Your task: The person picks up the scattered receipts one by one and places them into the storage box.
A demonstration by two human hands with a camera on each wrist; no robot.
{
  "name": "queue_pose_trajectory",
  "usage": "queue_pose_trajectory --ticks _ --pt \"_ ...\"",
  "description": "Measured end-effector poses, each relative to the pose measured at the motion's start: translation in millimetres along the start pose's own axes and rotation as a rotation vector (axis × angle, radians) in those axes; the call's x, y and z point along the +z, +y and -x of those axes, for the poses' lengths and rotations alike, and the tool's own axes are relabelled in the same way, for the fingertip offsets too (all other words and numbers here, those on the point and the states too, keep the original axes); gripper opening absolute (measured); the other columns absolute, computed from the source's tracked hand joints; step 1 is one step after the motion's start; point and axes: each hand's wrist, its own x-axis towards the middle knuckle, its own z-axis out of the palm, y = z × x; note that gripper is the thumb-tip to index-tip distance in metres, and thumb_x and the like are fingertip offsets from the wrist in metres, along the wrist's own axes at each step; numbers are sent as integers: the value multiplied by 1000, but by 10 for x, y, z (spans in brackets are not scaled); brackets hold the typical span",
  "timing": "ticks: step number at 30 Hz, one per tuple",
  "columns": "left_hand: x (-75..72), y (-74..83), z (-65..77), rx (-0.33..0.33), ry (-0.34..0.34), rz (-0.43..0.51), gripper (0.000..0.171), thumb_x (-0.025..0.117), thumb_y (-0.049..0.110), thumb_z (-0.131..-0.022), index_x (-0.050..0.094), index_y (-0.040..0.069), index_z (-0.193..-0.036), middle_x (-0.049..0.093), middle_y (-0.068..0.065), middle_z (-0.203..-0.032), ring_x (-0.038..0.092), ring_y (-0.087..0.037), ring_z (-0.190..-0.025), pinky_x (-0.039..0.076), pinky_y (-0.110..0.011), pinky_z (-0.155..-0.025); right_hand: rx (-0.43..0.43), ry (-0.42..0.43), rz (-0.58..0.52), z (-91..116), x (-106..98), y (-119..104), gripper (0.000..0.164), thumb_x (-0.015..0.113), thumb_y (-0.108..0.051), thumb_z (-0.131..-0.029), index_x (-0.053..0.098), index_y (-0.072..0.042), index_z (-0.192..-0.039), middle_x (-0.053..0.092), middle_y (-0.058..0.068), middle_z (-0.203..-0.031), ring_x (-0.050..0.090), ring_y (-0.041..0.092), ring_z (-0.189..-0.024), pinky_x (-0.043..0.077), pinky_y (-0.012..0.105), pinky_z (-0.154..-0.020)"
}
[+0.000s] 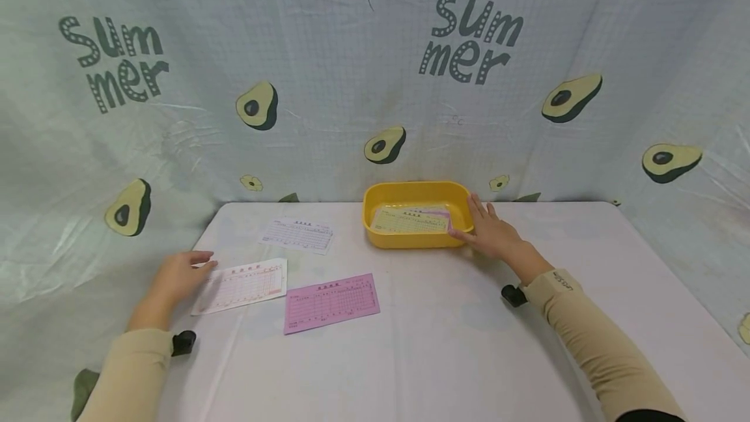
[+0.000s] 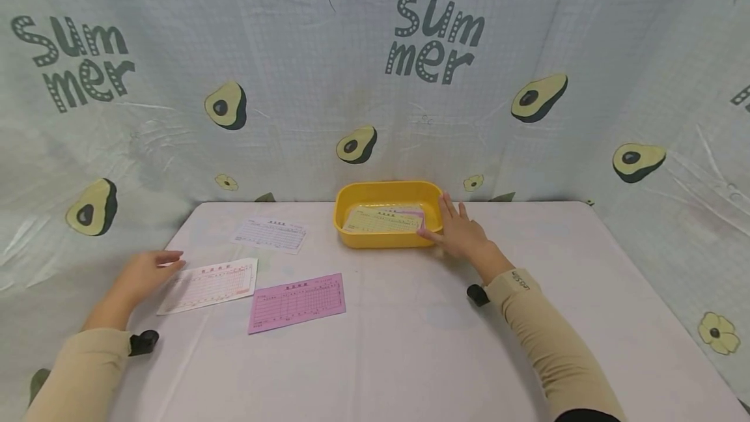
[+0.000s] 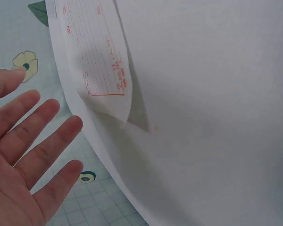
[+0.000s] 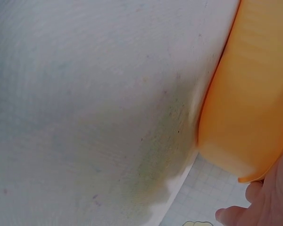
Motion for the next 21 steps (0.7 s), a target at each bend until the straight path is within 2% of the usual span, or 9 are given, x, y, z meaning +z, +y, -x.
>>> queue_pose_trajectory --ticks 3,9,14,21 --pt "8 -54 -2 -22 -7 16 48 58 16 -102 51 -16 -137 50 -40 -137 49 -57 -124 44 -65 -100 -1 -3 -1 -1 3 3 106 43 -68 -101 -7 3 -161 -10 20 -169 0 50 -152 22 69 -115" --pt "6 -125 -24 -115 -42 64 53 62 14 -100 47 -15 -142 49 -40 -136 49 -55 -122 46 -63 -101 3 -2 0 -7 4 5 105 44 -66 -101 -7 4 -161 -9 20 -169 1 50 -152 21 69 -116" --pt "-33 -146 -36 -134 -62 98 55 64 13 -99 47 -16 -141 49 -40 -132 50 -53 -117 47 -62 -100 3 2 -8 3 -8 3 106 44 -68 -101 -7 3 -161 -10 20 -170 0 50 -152 21 70 -115" --pt "-69 -158 -32 -178 -122 142 63 77 15 -92 49 -19 -138 53 -38 -128 48 -51 -117 41 -64 -104 4 -9 -16 10 -13 -3 108 44 -70 -100 -7 3 -161 -11 20 -169 -1 50 -152 21 70 -115"
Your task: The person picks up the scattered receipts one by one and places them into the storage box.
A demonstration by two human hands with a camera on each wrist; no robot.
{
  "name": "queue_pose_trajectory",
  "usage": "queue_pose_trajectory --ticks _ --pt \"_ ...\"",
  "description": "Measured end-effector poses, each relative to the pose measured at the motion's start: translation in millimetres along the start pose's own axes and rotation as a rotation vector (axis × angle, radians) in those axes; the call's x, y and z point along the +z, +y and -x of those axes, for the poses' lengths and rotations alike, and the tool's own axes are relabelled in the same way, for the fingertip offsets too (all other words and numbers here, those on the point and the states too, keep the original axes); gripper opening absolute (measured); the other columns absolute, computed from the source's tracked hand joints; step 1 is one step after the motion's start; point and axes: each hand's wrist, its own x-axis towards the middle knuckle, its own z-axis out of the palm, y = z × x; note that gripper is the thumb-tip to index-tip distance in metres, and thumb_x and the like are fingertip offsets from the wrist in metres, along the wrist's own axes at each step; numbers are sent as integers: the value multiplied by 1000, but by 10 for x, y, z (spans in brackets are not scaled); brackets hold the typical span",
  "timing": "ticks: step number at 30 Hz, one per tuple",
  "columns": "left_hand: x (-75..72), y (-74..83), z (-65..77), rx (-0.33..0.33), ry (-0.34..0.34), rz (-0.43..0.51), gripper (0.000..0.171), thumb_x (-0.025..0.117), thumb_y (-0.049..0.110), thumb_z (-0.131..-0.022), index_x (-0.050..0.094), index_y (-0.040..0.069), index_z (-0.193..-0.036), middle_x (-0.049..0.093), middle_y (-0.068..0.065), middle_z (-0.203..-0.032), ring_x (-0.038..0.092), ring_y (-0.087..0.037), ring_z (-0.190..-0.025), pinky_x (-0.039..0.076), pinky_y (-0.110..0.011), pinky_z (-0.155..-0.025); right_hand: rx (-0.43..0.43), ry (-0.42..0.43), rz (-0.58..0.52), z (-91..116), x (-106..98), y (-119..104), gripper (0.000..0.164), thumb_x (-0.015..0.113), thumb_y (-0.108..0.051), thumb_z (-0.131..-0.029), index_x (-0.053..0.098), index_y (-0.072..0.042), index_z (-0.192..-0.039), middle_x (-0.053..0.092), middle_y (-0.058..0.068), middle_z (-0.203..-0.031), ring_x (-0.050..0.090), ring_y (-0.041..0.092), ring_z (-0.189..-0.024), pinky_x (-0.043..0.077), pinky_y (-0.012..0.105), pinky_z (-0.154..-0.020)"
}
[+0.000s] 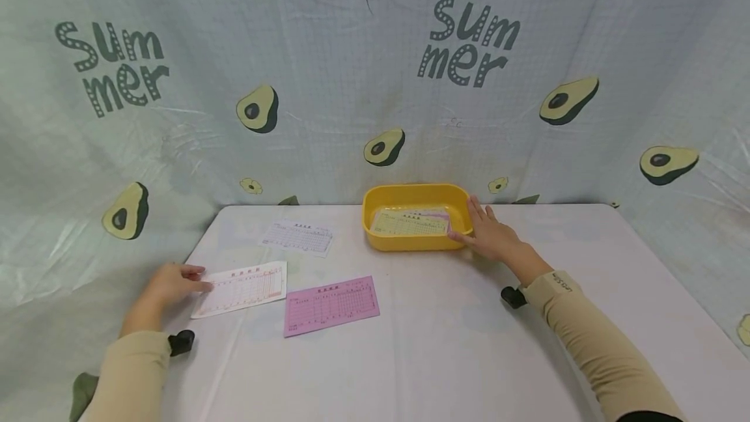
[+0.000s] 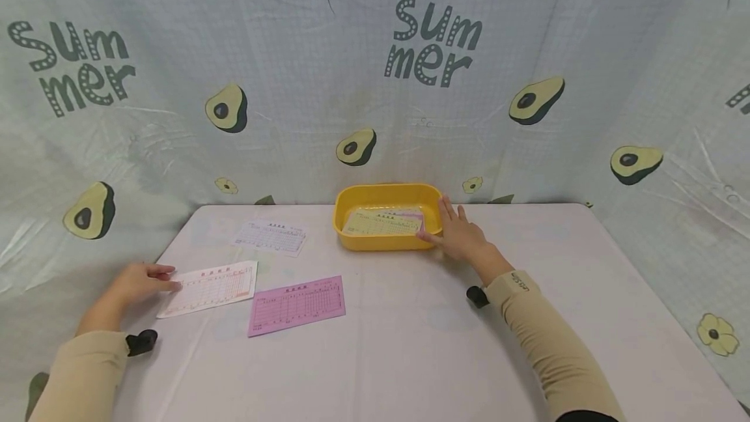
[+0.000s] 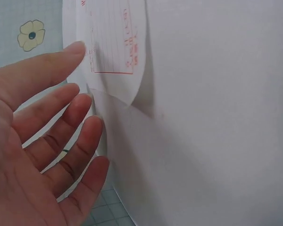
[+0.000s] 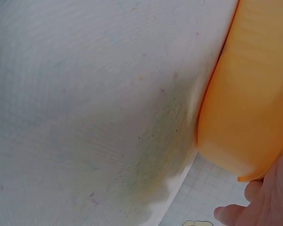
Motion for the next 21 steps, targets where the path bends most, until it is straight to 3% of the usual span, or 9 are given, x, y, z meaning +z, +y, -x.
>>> queue_pose_trajectory --ticks 14,21 --pt "29 -30 -40 -38 -8 35 59 80 9 -88 50 -18 -133 53 -30 -112 47 -44 -106 43 -56 -93 -3 -5 -10 -6 -3 9 106 46 -66 -101 -6 4 -161 -11 20 -169 0 51 -152 23 71 -114" --pt "14 -41 -67 -42 -52 21 55 80 8 -88 52 -20 -126 59 -30 -107 50 -44 -102 43 -58 -93 2 -6 2 -18 12 7 106 44 -67 -101 -8 3 -161 -11 19 -169 1 49 -152 22 70 -115"
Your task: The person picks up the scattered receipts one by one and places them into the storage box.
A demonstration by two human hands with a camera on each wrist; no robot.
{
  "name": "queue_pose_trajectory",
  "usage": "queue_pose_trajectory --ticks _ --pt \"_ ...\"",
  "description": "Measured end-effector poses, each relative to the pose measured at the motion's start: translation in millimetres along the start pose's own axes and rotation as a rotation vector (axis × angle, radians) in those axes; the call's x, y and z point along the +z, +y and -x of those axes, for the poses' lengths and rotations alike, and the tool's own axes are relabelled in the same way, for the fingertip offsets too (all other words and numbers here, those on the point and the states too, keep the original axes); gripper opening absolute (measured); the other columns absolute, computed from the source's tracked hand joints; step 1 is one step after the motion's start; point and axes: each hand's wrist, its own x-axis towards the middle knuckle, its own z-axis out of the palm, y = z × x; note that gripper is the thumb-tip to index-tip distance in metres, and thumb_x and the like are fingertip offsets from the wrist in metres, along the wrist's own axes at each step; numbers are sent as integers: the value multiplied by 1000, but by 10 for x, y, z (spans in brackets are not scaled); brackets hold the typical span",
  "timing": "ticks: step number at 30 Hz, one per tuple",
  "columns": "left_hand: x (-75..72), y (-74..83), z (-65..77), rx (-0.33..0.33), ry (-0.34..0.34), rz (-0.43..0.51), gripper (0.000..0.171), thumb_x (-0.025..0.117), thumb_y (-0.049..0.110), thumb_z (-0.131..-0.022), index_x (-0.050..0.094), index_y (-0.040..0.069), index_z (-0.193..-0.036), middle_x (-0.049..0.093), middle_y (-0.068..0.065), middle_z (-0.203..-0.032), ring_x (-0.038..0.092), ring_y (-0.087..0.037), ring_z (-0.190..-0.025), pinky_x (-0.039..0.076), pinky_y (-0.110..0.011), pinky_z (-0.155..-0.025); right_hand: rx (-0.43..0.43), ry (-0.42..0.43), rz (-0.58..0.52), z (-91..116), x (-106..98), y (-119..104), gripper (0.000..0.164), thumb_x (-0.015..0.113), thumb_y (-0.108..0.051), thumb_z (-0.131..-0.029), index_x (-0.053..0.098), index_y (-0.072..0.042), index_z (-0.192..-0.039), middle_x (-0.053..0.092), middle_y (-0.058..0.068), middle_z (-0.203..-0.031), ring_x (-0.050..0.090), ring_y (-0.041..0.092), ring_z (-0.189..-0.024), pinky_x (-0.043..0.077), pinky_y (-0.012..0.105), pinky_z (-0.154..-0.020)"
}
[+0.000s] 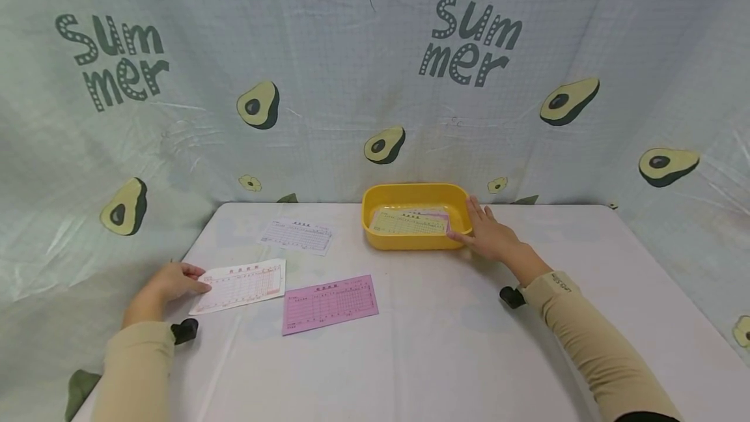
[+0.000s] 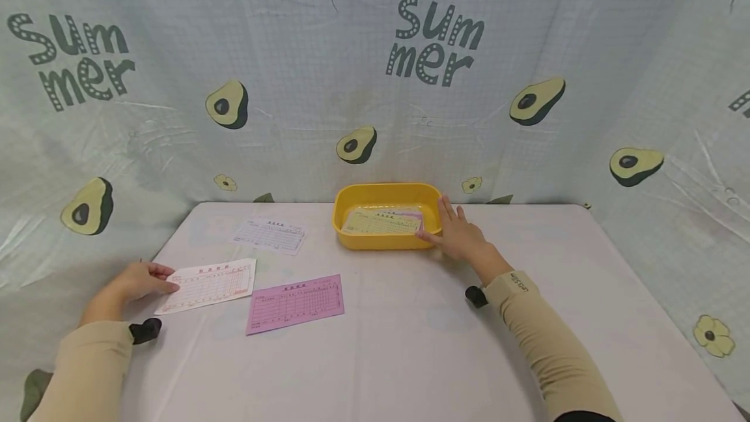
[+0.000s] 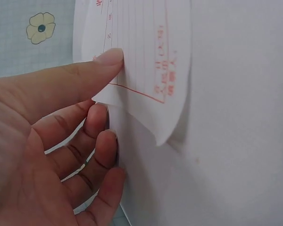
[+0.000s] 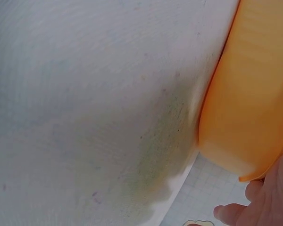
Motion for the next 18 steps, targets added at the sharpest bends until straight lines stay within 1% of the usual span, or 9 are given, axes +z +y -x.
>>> queue_pose_trajectory --ticks 6,10,13,18 --pt "2 32 1 -10 5 -9 54 80 7 -88 48 -17 -123 54 -33 -111 48 -46 -104 44 -58 -92 -14 3 -7 3 -12 -6 105 45 -65 -102 -6 4 -161 -10 21 -169 0 50 -152 19 69 -117" --pt "-3 25 4 -2 15 -15 54 80 7 -88 47 -14 -124 53 -34 -112 49 -45 -102 46 -52 -87 -11 -2 -14 4 -8 3 104 46 -65 -102 -6 4 -161 -11 20 -169 0 49 -152 19 69 -116" --pt "-12 4 1 24 17 -5 53 79 4 -88 47 -13 -127 56 -32 -110 52 -42 -99 46 -47 -83 -9 -4 -19 5 -3 8 104 45 -65 -102 -7 3 -161 -11 19 -169 0 48 -153 20 69 -116" --pt "-34 -45 10 98 23 16 52 74 1 -90 47 -14 -131 58 -26 -100 56 -34 -90 47 -39 -76 -8 0 -24 11 -7 -1 105 46 -65 -101 -6 4 -161 -11 20 -169 0 49 -152 19 69 -117"
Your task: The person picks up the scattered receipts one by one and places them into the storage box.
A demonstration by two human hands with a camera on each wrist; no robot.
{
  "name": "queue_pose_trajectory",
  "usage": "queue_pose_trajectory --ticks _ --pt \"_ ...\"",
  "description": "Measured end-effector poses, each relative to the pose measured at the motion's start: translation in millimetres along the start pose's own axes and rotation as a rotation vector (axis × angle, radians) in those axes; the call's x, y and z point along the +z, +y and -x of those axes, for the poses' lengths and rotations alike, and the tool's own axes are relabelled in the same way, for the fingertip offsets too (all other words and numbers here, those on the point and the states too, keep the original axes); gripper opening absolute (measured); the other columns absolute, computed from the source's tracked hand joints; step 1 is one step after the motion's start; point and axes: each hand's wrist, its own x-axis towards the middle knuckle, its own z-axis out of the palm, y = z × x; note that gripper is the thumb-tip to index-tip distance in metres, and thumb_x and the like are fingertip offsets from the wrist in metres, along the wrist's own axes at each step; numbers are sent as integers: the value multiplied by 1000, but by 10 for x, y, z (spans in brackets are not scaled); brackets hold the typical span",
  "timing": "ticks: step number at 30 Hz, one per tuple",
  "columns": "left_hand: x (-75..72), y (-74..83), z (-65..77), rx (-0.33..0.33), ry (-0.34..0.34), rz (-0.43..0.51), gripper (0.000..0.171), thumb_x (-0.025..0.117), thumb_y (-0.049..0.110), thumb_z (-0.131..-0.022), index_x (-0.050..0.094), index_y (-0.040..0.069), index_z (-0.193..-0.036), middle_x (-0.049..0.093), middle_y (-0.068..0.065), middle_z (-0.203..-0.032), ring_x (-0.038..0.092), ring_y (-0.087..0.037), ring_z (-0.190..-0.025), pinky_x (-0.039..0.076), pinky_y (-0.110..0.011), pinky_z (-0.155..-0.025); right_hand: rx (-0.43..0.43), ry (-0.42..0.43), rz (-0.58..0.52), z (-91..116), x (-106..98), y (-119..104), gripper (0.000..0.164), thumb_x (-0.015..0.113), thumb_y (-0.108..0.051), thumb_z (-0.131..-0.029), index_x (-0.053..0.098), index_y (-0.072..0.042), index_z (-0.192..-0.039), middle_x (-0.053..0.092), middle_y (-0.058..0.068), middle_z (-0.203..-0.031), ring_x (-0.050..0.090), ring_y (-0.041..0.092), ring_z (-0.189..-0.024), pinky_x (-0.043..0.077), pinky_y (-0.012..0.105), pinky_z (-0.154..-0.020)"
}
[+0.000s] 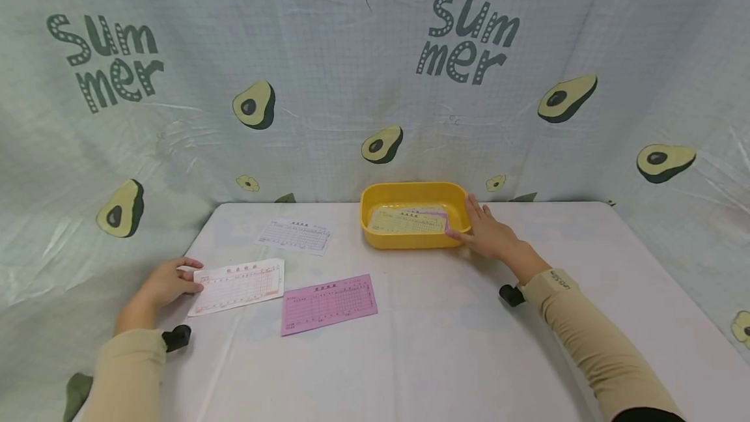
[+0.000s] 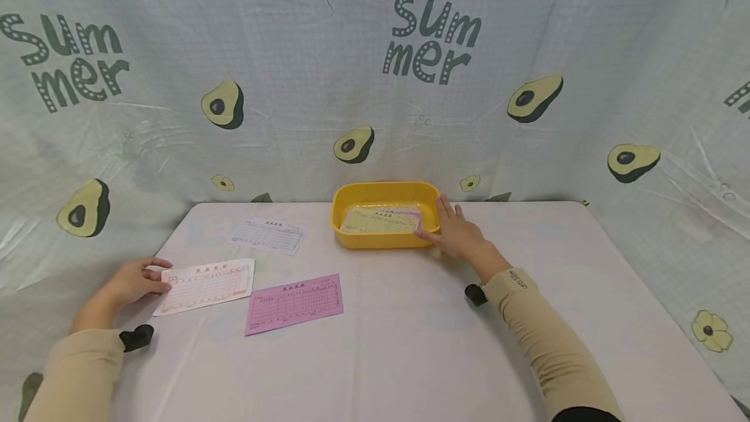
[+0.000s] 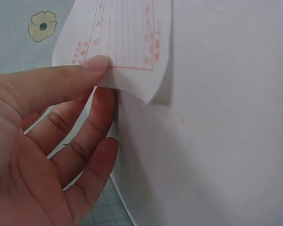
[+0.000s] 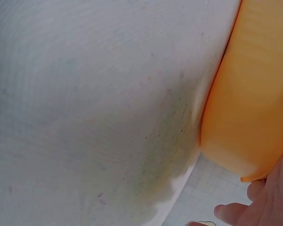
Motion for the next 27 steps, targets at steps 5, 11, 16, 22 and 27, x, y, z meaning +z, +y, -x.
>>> queue_pose_trajectory --ticks 5,11,16,22,27 --pt "-32 -37 30 24 -2 33 52 73 4 -93 48 -15 -135 60 -21 -98 57 -29 -86 48 -32 -70 1 2 1 -3 -2 3 105 46 -65 -102 -6 3 -161 -11 20 -169 1 49 -152 19 69 -116" --pt "-85 -18 68 20 -9 71 54 71 6 -94 47 -15 -138 62 -29 -111 60 -29 -90 51 -25 -67 6 2 -9 -3 0 -4 105 47 -65 -101 -7 3 -161 -10 20 -170 0 49 -153 19 70 -116" --pt "-121 2 119 25 -8 115 57 69 10 -98 44 -15 -143 59 -35 -126 61 -28 -98 53 -20 -69 6 -1 -9 -5 -4 -2 107 46 -68 -100 -7 2 -161 -11 20 -169 0 48 -153 19 70 -116" --pt "-123 29 114 43 22 221 59 66 16 -102 40 -14 -147 64 -25 -122 63 -10 -89 57 -19 -73 4 1 -1 -3 -1 8 110 43 -73 -98 -7 1 -162 -11 19 -170 -1 48 -153 19 70 -116" --pt "-126 67 89 71 63 342 61 65 14 -103 37 -16 -148 67 4 -101 62 0 -80 57 -20 -71 2 2 -7 -4 6 2 108 45 -70 -99 -7 1 -162 -11 19 -170 0 48 -153 19 69 -116"
